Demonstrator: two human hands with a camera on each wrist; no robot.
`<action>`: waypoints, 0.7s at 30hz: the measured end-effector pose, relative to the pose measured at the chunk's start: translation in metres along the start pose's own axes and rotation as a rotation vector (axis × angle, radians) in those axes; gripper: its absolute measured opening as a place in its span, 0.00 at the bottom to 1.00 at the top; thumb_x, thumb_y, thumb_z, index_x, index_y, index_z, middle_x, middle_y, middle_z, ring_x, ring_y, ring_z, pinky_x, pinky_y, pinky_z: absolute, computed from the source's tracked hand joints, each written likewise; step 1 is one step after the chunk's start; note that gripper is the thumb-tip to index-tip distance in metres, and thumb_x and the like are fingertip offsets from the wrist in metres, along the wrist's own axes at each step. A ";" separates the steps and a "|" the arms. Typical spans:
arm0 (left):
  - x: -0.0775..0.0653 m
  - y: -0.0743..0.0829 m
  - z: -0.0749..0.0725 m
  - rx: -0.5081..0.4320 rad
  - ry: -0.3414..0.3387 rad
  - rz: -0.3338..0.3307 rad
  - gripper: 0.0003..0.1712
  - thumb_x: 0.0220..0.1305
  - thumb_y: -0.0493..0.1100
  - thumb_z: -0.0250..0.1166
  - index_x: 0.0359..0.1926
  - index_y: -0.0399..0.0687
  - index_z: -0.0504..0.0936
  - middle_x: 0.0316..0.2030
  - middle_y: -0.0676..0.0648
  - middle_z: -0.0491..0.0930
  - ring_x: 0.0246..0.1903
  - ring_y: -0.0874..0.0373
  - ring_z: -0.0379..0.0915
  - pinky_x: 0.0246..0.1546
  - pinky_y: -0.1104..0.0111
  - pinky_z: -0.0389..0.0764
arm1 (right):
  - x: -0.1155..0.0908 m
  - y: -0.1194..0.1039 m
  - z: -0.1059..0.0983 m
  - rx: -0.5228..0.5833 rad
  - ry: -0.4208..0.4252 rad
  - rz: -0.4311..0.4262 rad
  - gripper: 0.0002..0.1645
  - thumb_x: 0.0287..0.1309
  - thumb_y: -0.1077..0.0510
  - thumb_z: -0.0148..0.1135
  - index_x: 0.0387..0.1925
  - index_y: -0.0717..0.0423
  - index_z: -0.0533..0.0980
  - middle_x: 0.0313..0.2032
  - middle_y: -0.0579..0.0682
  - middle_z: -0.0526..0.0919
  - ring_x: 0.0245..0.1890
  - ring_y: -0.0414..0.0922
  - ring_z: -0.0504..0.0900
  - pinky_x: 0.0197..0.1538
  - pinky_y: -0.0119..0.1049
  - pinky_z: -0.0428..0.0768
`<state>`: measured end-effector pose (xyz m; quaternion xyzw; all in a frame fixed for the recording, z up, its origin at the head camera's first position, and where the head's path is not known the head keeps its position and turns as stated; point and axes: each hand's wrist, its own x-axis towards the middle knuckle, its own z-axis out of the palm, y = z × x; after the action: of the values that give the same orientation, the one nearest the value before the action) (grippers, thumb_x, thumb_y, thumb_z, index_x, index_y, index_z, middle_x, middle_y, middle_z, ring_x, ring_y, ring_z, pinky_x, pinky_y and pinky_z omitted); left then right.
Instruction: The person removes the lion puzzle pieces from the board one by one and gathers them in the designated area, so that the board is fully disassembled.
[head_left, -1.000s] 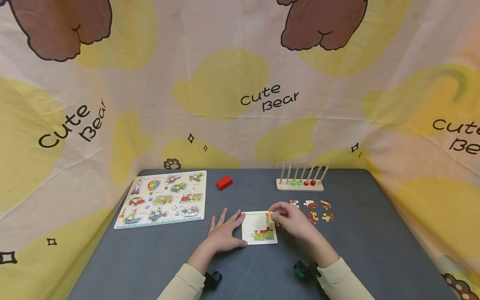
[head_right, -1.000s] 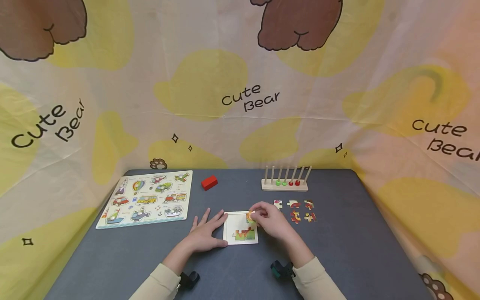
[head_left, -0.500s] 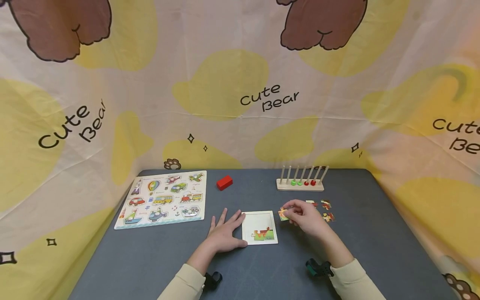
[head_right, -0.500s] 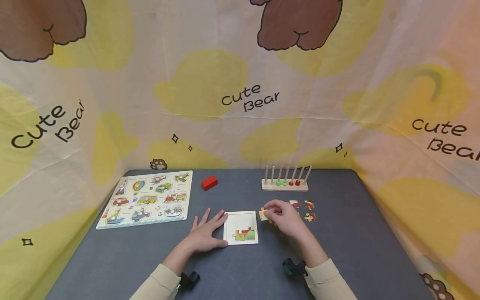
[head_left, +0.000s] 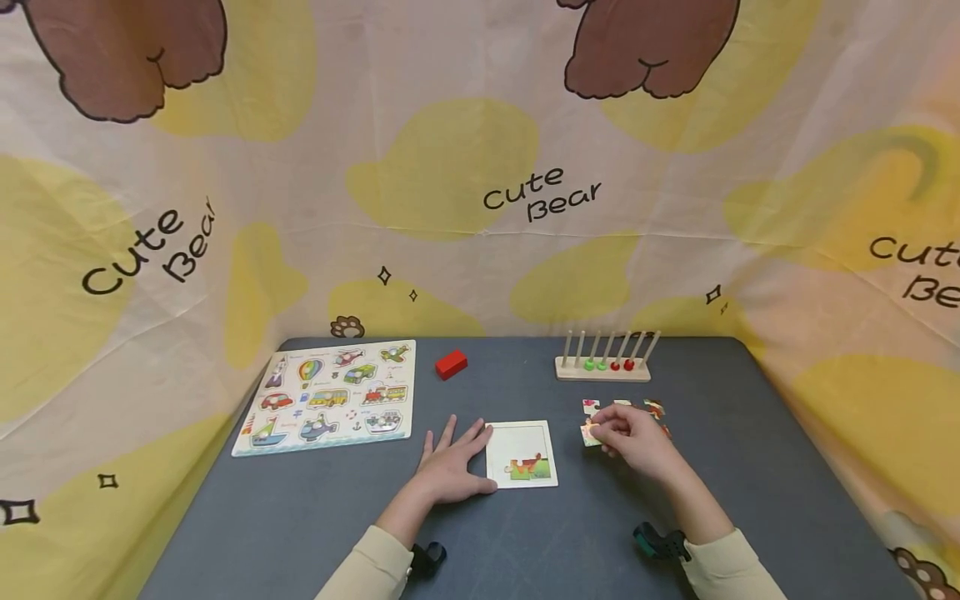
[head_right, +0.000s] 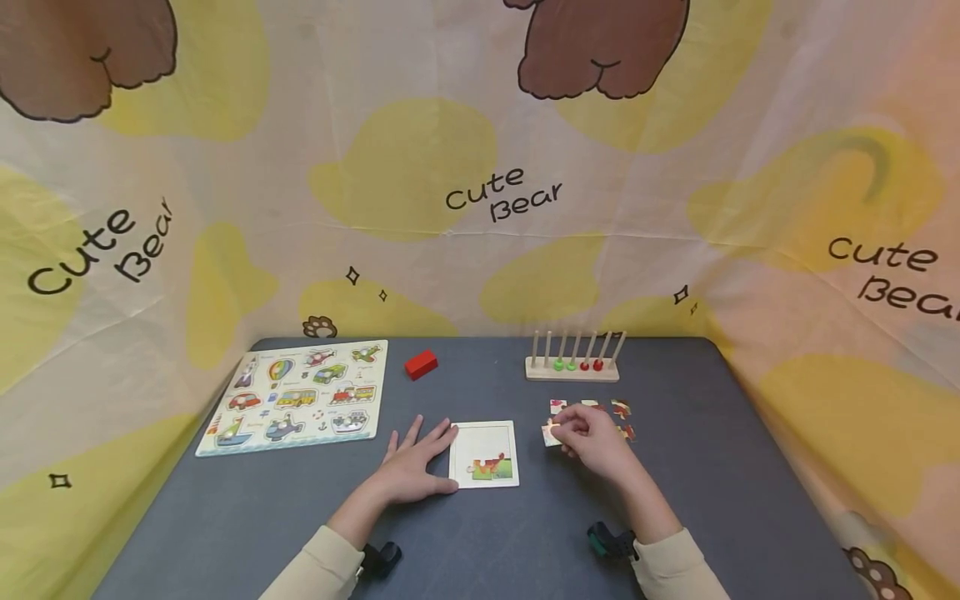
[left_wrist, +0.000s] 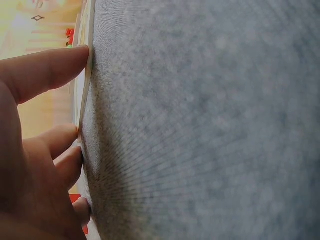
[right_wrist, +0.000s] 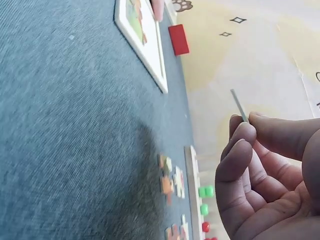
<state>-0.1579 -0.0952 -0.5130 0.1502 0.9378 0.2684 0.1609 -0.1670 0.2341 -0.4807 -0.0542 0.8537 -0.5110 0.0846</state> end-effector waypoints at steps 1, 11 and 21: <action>0.000 0.000 0.000 0.003 -0.002 -0.001 0.51 0.56 0.60 0.71 0.78 0.60 0.61 0.79 0.55 0.54 0.80 0.41 0.30 0.73 0.35 0.29 | -0.001 0.001 0.000 -0.005 0.004 0.004 0.14 0.65 0.58 0.66 0.45 0.65 0.78 0.32 0.58 0.85 0.28 0.47 0.81 0.32 0.39 0.82; -0.001 0.002 -0.001 0.000 0.008 0.003 0.50 0.55 0.59 0.71 0.77 0.59 0.62 0.78 0.54 0.55 0.80 0.40 0.31 0.73 0.34 0.30 | -0.006 0.014 -0.001 -0.067 0.008 0.077 0.15 0.65 0.57 0.67 0.46 0.63 0.78 0.30 0.52 0.84 0.28 0.45 0.80 0.32 0.37 0.82; -0.002 0.003 -0.002 -0.015 -0.001 -0.002 0.50 0.55 0.59 0.71 0.77 0.58 0.62 0.79 0.54 0.55 0.80 0.40 0.31 0.73 0.34 0.29 | -0.009 0.025 0.002 -0.086 0.022 0.116 0.13 0.63 0.58 0.68 0.44 0.63 0.78 0.27 0.51 0.82 0.27 0.45 0.80 0.30 0.35 0.81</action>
<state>-0.1559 -0.0942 -0.5089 0.1480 0.9359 0.2751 0.1627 -0.1575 0.2462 -0.5031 -0.0026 0.8773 -0.4688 0.1024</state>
